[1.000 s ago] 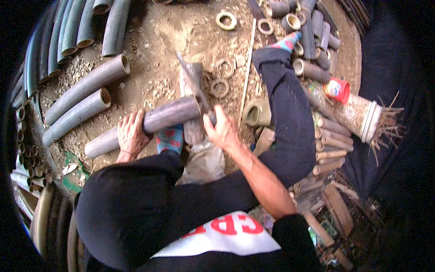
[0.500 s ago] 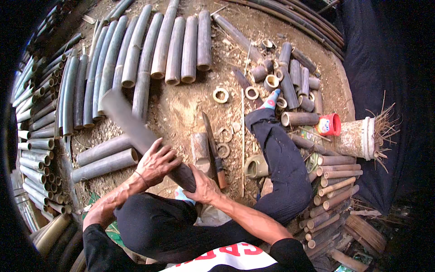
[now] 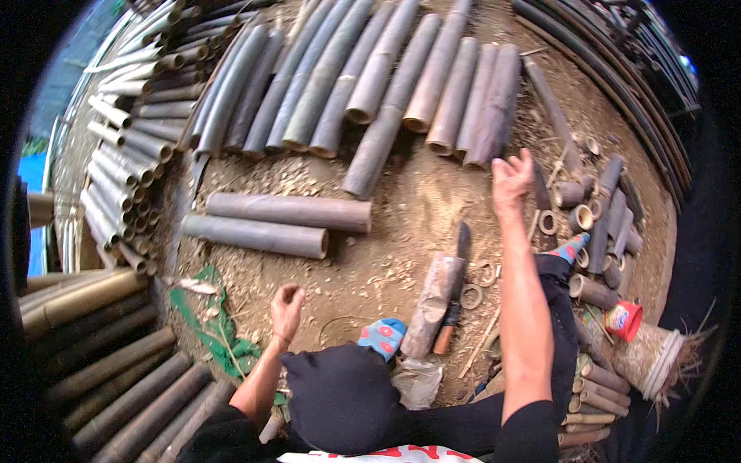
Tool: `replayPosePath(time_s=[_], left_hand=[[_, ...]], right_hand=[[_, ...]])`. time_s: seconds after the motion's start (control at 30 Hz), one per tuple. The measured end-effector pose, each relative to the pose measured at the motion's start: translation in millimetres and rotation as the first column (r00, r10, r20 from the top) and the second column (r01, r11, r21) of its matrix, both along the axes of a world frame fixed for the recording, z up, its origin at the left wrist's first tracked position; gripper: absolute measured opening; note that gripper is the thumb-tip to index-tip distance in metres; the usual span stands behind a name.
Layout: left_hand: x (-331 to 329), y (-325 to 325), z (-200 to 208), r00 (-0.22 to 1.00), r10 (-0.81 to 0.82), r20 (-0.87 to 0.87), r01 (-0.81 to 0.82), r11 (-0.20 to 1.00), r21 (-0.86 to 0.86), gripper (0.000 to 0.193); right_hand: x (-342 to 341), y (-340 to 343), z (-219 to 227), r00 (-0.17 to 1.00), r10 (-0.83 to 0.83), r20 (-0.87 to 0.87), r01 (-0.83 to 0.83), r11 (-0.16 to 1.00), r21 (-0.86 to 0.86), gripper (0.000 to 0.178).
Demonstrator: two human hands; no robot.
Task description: The person cuts a bamboo pole using a machete while sitting on the ground.
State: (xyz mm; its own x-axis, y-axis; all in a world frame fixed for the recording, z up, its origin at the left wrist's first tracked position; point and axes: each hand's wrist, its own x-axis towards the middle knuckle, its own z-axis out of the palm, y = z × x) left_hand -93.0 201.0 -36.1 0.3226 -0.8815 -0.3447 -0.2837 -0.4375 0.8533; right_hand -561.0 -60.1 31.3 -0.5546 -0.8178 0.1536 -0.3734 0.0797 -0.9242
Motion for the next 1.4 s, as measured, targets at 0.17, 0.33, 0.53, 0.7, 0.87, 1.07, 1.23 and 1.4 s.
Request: replayPosePath(time_s=[0.17,0.33,0.53,0.7,0.87,1.07,1.23,1.4], left_hand=[[62.5,-77.0,-5.7,0.686,0.621,-0.379,-0.528,0.783,0.328,0.094],[97.2,-154.9,-9.4,0.62,0.73,-0.287,-0.674,0.683,0.282,0.086],[71.4,-108.8,-3.4,0.403,0.29,-0.868,-0.477,0.876,0.071,0.044],[49.7,-92.3,116.2,0.538,-0.112,-0.836,-0.236,0.931,-0.277,0.074],[10.5,-144.3,168.3,0.922,-0.334,-0.194,0.24,0.888,-0.392,0.064],[-78.6,-120.8,134.9,0.333,-0.89,0.31,0.928,0.368,0.057,0.088],[-125.1,-108.5,71.5,-0.116,-0.903,0.413,0.939,0.036,0.342,0.086],[-123.7,-118.5,48.6,-0.161,-0.926,0.341,0.914,-0.009,0.406,0.09]], right_hand=[[39.5,102.0,13.6,0.97,0.173,-0.168,-0.151,0.979,0.136,0.048],[70.1,264.0,-24.8,0.9,0.322,-0.293,-0.092,0.798,0.595,0.047],[112.4,344.9,-33.8,0.895,0.436,-0.098,-0.172,0.539,0.824,0.091],[136.6,333.9,-31.9,0.899,0.387,-0.204,-0.038,0.534,0.845,0.082],[118.8,335.4,-20.0,0.856,0.474,-0.206,-0.094,0.535,0.84,0.068],[72.4,349.2,-54.8,0.964,0.245,-0.101,-0.075,0.619,0.782,0.06],[58.7,350.0,-67.0,0.979,0.205,0.015,-0.132,0.573,0.809,0.065],[33.1,318.1,14.1,0.906,0.102,0.41,-0.398,0.528,0.75,0.05]])
